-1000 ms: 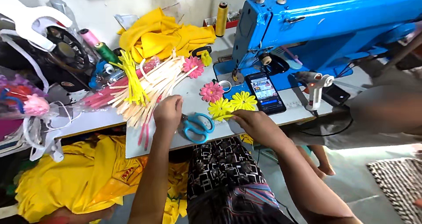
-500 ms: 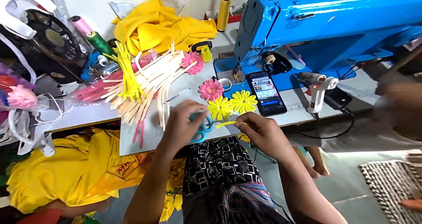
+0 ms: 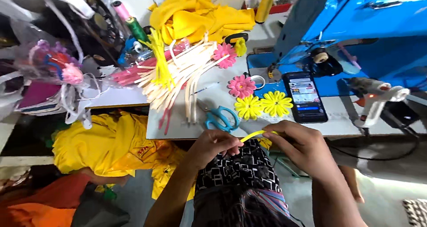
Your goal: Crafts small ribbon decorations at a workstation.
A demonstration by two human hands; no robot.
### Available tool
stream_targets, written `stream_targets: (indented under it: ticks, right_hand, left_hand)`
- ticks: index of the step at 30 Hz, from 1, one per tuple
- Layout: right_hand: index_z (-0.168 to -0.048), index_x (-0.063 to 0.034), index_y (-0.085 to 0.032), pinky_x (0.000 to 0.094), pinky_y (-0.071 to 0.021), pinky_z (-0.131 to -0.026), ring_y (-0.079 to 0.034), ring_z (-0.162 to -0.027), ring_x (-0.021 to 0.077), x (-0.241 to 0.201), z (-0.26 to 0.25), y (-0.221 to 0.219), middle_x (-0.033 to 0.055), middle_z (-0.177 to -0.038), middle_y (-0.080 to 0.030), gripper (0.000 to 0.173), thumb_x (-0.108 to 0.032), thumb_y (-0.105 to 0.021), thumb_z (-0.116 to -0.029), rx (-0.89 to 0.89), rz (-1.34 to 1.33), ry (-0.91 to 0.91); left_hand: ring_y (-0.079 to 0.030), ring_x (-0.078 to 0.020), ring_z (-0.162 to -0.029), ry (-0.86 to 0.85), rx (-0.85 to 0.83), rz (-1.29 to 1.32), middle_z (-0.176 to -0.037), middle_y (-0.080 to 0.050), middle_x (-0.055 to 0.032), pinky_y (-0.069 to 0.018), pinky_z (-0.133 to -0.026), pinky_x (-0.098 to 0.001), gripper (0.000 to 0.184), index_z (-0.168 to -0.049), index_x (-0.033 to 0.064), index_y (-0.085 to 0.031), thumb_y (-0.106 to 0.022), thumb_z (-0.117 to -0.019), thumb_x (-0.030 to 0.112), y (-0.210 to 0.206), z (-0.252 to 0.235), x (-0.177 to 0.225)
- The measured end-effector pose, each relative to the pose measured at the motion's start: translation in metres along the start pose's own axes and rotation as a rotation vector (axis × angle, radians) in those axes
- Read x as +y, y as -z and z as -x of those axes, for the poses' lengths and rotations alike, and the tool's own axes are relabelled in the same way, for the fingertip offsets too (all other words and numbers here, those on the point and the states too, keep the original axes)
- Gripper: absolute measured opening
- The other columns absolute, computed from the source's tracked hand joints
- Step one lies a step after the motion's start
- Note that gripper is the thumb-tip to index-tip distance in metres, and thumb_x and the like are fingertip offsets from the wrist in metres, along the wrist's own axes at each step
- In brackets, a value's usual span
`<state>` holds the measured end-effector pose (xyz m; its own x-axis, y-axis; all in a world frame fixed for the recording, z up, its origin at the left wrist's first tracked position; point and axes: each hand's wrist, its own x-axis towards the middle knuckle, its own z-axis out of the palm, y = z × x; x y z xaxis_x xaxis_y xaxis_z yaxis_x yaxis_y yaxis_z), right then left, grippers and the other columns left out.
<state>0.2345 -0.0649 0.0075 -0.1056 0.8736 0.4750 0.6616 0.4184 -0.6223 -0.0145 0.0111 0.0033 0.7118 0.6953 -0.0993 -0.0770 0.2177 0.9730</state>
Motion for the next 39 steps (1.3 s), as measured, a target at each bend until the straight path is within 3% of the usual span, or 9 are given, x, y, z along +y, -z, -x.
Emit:
stream_targets:
  ticks: [4,8,11,14,17,20,23,30,39]
  right_hand:
    - [-0.103,-0.003,-0.074,0.0125,-0.0497,-0.072,-0.061,-0.077,0.0002,-0.003,-0.002,0.003,0.0062,-0.089,-0.07,0.027,-0.025,-0.058,-0.1041,-0.024,-0.002,0.031]
    - [-0.103,-0.0037,-0.075,0.0125,-0.0493,-0.069,-0.06,-0.073,-0.0002,-0.004,-0.001,0.004,0.0051,-0.087,-0.07,0.027,-0.025,-0.058,-0.1038,-0.025,0.017,0.023]
    - [-0.104,-0.0043,-0.075,0.0139,-0.0506,-0.069,-0.061,-0.073,0.0013,-0.007,0.002,0.004,0.0052,-0.088,-0.071,0.028,-0.026,-0.057,-0.104,-0.041,0.029,0.03]
    - [-0.104,-0.0042,-0.075,0.0149,-0.0515,-0.07,-0.062,-0.075,0.0028,-0.006,0.009,0.007,0.0057,-0.088,-0.071,0.027,-0.026,-0.058,-0.1039,-0.038,0.028,0.032]
    - [-0.104,-0.004,-0.074,0.0141,-0.0513,-0.07,-0.062,-0.074,0.0019,-0.002,0.015,0.013,0.0054,-0.088,-0.071,0.027,-0.026,-0.058,-0.104,-0.018,0.038,0.005]
    - [-0.104,-0.0035,-0.075,0.0132,-0.0507,-0.072,-0.061,-0.076,0.0006,-0.003,0.012,0.017,0.0053,-0.089,-0.07,0.027,-0.026,-0.059,-0.1035,0.047,0.044,-0.002]
    - [-0.101,-0.0029,-0.075,0.0178,-0.0534,-0.077,-0.065,-0.085,0.0053,-0.006,-0.002,0.015,0.0075,-0.094,-0.071,0.025,-0.023,-0.061,-0.1023,0.135,0.096,0.04]
    - [-0.104,-0.0026,-0.075,0.0313,-0.0578,-0.081,-0.07,-0.093,0.0187,0.002,-0.017,0.002,0.0114,-0.102,-0.073,0.022,-0.02,-0.062,-0.1008,0.151,0.222,0.058]
    - [-0.103,-0.0045,-0.077,0.0286,-0.0558,-0.071,-0.067,-0.075,0.0144,0.003,-0.003,-0.002,0.0069,-0.087,-0.072,0.024,-0.019,-0.059,-0.1012,0.101,0.233,0.025]
  left_hand:
    - [-0.068,-0.0048,-0.083,-0.173,0.262,-0.538,-0.091,-0.073,-0.0015,-0.0566,-0.077,-0.0249,0.017,-0.101,0.0011,-0.074,-0.064,-0.0989,0.014,0.007,-0.002,0.005]
    - [-0.071,-0.0297,-0.093,-0.326,0.481,-1.143,-0.104,-0.072,-0.0173,-0.0585,-0.081,-0.0467,0.017,-0.105,0.0,-0.076,-0.066,-0.0975,0.011,0.031,-0.042,0.021]
    - [-0.061,-0.043,-0.116,-0.094,0.438,-1.394,-0.129,-0.06,-0.0254,-0.0526,-0.094,-0.0563,0.024,-0.115,-0.0056,-0.071,-0.064,-0.0994,0.012,0.046,-0.086,0.036]
    - [-0.058,-0.0485,-0.117,0.047,0.369,-1.611,-0.125,-0.06,-0.0292,-0.0516,-0.091,-0.0598,0.02,-0.107,-0.0093,-0.071,-0.065,-0.0961,0.006,0.056,-0.119,0.039]
    - [-0.06,-0.0463,-0.114,-0.001,0.304,-1.589,-0.115,-0.065,-0.0264,-0.0508,-0.091,-0.06,0.02,-0.107,-0.0051,-0.073,-0.058,-0.1009,0.008,0.058,-0.117,0.046]
    - [-0.069,-0.0404,-0.102,-0.219,0.249,-1.364,-0.104,-0.072,-0.0208,-0.0523,-0.088,-0.0611,0.027,-0.114,0.0011,-0.072,-0.052,-0.1064,0.017,0.041,-0.087,0.053]
    - [-0.07,-0.0272,-0.087,-0.418,0.125,-1.217,-0.095,-0.072,-0.012,-0.0565,-0.078,-0.0497,0.022,-0.112,0.0046,-0.074,-0.056,-0.1038,0.014,0.02,-0.059,0.041]
    - [-0.063,-0.0109,-0.078,-0.412,0.031,-1.029,-0.086,-0.065,-0.0056,-0.0542,-0.071,-0.0254,0.02,-0.104,0.0032,-0.075,-0.059,-0.101,0.013,0.001,-0.031,0.024]
    - [-0.06,-0.0101,-0.074,-0.33,0.036,-1.007,-0.095,-0.066,-0.0047,-0.0519,-0.066,-0.0259,0.031,-0.122,0.0084,-0.073,-0.054,-0.1054,0.026,-0.006,-0.023,0.011]
